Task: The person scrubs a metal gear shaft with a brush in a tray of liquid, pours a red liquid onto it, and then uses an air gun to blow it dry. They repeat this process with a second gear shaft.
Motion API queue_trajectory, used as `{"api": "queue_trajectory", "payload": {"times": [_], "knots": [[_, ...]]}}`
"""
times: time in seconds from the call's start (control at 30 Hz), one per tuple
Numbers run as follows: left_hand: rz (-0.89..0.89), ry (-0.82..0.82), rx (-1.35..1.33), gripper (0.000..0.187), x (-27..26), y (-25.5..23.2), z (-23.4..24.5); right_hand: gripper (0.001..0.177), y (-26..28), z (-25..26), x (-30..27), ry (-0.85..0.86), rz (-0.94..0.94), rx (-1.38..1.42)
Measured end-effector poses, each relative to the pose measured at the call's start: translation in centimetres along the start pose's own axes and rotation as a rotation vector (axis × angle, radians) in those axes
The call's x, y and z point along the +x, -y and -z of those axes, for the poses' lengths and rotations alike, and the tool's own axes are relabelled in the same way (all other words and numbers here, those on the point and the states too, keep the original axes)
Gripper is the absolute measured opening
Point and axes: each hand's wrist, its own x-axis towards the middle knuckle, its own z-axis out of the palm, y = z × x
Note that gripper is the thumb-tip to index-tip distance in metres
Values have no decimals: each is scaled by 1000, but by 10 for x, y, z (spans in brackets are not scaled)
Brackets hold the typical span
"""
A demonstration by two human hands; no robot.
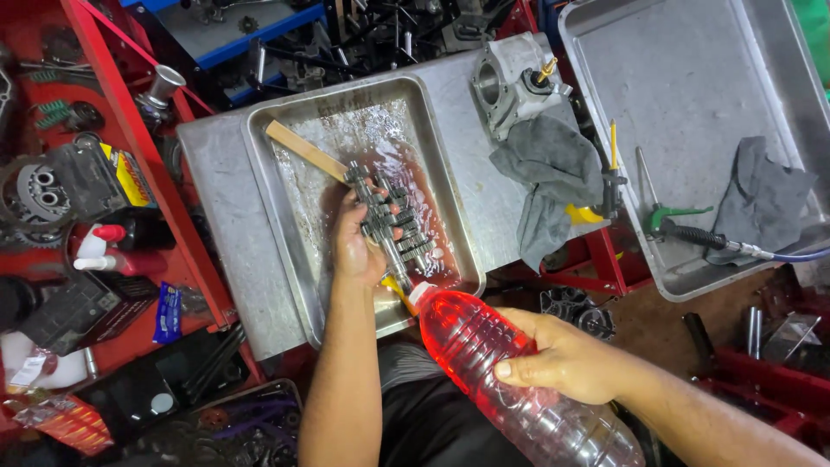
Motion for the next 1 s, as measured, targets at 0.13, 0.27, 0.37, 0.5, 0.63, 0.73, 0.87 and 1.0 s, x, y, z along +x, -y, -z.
{"api": "queue_trajectory", "payload": {"times": [0.13, 0.27, 0.37, 0.5, 0.63, 0.73, 0.87, 1.0], "knots": [[-26, 42, 120, 37, -12, -9, -13, 65, -1, 0, 2, -45, 86, -9], [-73, 99, 169, 54, -12, -13, -16, 67, 8, -4, -1, -54, -82, -50], [-2, -10, -28, 53, 0, -1, -5, 68, 6, -2, -2, -22, -61, -78], [138, -221, -309, 53, 3, -7, -18, 80, -2, -6, 0, -8, -41, -7], [159, -275, -340, 50, 16, -2, -10, 76, 0, -5, -2, -51, -137, -129], [108, -292, -310, 49, 18, 1, -7, 72, -3, -3, -3, -51, -59, -17], [95, -306, -314, 50, 16, 2, -8, 67, -3, 0, -3, -40, -84, -70], [94, -300, -277, 57, 14, 4, -12, 69, -15, 8, 3, -6, 24, 38]]}}
